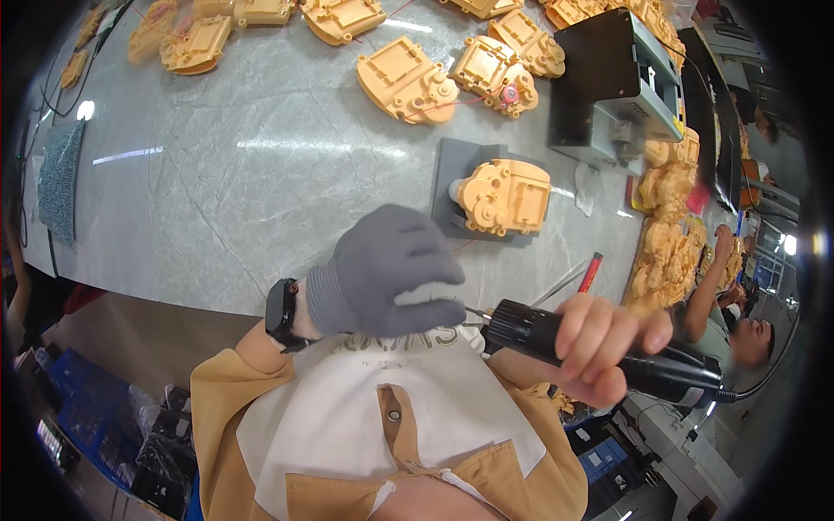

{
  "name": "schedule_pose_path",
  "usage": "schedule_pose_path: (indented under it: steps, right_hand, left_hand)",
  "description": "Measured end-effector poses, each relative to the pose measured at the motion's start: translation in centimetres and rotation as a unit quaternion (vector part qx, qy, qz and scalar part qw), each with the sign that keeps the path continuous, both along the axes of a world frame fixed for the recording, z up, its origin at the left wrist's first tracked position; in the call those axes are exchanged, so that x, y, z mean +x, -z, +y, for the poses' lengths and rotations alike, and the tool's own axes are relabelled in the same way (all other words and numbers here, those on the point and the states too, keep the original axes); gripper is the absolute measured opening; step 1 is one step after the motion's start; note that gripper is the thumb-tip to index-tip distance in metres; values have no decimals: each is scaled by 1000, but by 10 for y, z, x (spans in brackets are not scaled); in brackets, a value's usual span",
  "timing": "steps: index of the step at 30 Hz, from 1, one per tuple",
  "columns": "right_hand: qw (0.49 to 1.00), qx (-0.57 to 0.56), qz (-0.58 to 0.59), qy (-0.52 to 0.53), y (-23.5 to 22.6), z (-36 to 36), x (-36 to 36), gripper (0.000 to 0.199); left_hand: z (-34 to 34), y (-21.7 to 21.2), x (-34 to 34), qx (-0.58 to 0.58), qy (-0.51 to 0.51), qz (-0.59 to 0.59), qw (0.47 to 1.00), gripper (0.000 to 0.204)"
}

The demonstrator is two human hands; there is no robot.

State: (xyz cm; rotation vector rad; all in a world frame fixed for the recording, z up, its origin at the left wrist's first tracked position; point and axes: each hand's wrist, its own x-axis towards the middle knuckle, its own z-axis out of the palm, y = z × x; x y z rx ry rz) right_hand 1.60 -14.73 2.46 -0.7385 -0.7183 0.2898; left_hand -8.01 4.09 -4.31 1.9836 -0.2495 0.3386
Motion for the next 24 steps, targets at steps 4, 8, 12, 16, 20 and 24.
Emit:
schedule_pose_path:
  steps: [4,8,12,16,20,24]
  right_hand:
    - [999,47,-22,-13,-9,3,11,38]
    - [999,39,-15,0,-11,6,14,38]
    - [999,40,-6,13,-8,6,16,37]
    - [999,33,6,27,-7,9,17,35]
    - [999,27,8,37,-7,10,19,35]
    - [999,27,6,29,-6,7,23,36]
  left_hand:
    - [-5,-4,-2,4,15,9,1000,29]
    - [-15,1,5,-1,10,-5,1000,25]
    - [-16,2,8,-1,11,-20,1000,19]
    - [-19,3,9,2,8,-20,1000,18]
    - [-19,5,11,10,9,-17,1000,20]
    - [-21,6,13,14,-42,-16,999,21]
